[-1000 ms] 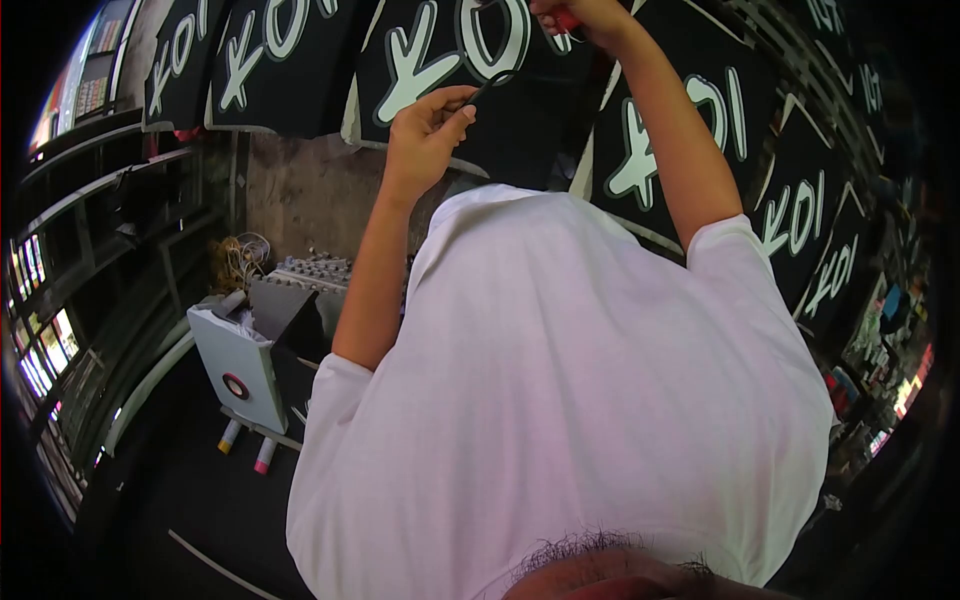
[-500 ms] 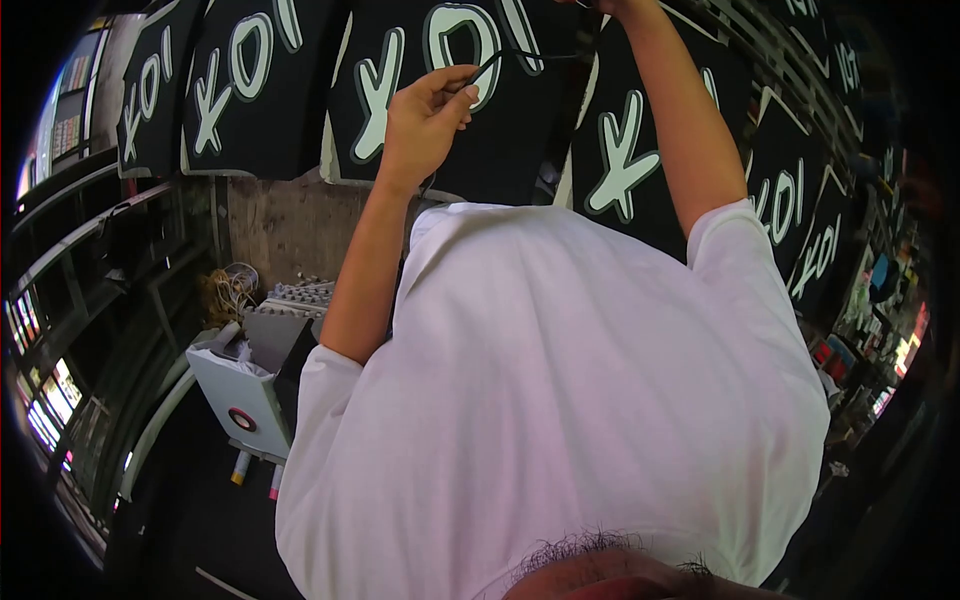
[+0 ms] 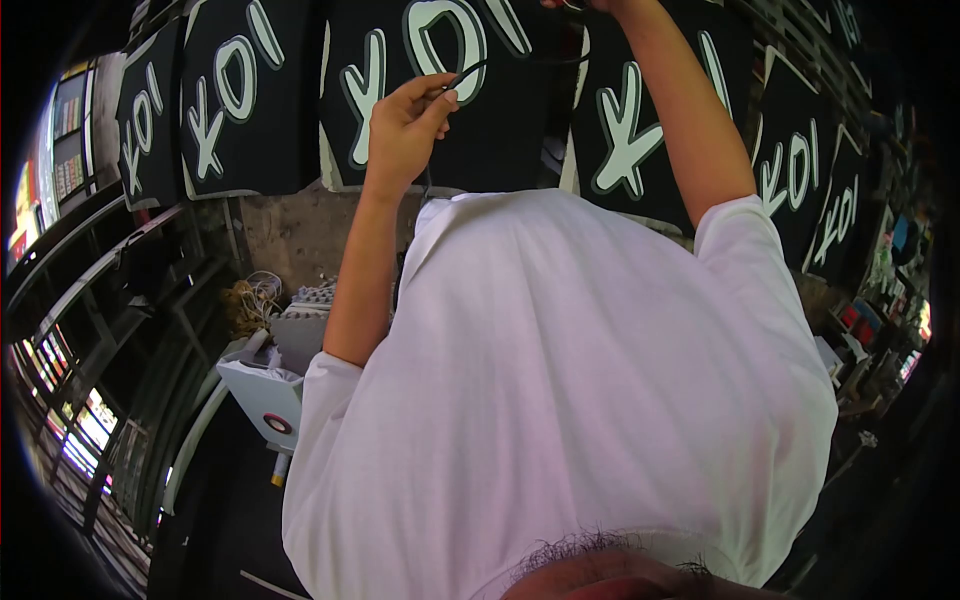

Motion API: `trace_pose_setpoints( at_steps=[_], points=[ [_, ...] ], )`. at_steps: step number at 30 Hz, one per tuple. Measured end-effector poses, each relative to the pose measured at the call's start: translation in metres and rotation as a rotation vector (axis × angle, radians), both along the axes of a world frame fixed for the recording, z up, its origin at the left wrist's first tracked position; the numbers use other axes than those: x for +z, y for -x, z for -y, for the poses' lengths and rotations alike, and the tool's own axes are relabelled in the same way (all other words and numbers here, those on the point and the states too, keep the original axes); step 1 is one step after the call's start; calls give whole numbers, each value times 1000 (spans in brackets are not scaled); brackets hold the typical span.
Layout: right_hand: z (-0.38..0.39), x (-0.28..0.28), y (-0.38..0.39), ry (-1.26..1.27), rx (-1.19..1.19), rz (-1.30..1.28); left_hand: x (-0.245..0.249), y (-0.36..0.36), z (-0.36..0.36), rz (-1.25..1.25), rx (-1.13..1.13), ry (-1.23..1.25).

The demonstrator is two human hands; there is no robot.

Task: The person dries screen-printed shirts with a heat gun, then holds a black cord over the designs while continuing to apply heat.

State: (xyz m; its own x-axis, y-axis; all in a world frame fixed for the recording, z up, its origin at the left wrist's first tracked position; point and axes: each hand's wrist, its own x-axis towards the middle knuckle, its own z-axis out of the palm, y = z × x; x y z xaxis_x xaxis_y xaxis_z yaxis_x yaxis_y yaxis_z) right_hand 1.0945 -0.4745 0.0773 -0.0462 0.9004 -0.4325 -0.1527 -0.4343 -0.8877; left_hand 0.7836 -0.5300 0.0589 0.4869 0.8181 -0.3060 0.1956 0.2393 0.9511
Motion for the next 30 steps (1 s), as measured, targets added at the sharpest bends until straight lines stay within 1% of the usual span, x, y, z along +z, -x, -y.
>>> trace_pose_setpoints(
  at_steps=[2, 3, 5, 6, 7, 9, 10, 13, 14, 17, 18, 19, 21, 25, 30],
  points=[
    [17, 10, 5, -72, 55, 82, -3, 1, 3, -21, -18, -5],
    [22, 12, 4, -71, 53, 81, -4, 0, 6, -15, -19, 6],
    [33, 16, -1, 10, 80, 10, -5, -1, 11, -9, -25, 19],
    [40, 16, 0, 12, 55, -17, -5, -3, 14, -22, -32, 23],
    [46, 17, 1, 12, 52, -19, -4, -5, 17, -36, -38, 26],
    [59, 22, 5, -40, 133, 69, -1, -8, 22, -65, -64, 25],
    [64, 26, 3, -28, 158, 58, 1, -9, 25, -91, -84, 22],
    [84, 30, 3, 25, 130, 56, 1, -10, 33, -69, -125, 33],
    [91, 31, 4, 3, 139, 85, 0, -10, 35, -71, -127, 32],
    [107, 28, -4, 48, 172, 45, -1, -13, 40, -91, -171, 33],
    [111, 32, -5, 51, 219, 4, -1, -14, 41, -90, -184, 34],
    [117, 35, -3, 51, 212, 5, -1, -16, 42, -89, -197, 34],
    [129, 43, 4, 13, 146, 173, 1, -20, 44, -95, -213, 32],
    [144, 41, -8, 114, 147, 110, 5, -29, 50, -116, -254, 15],
    [158, 52, -4, 91, 91, 98, 4, -34, 50, -128, -286, -4]
  ],
)
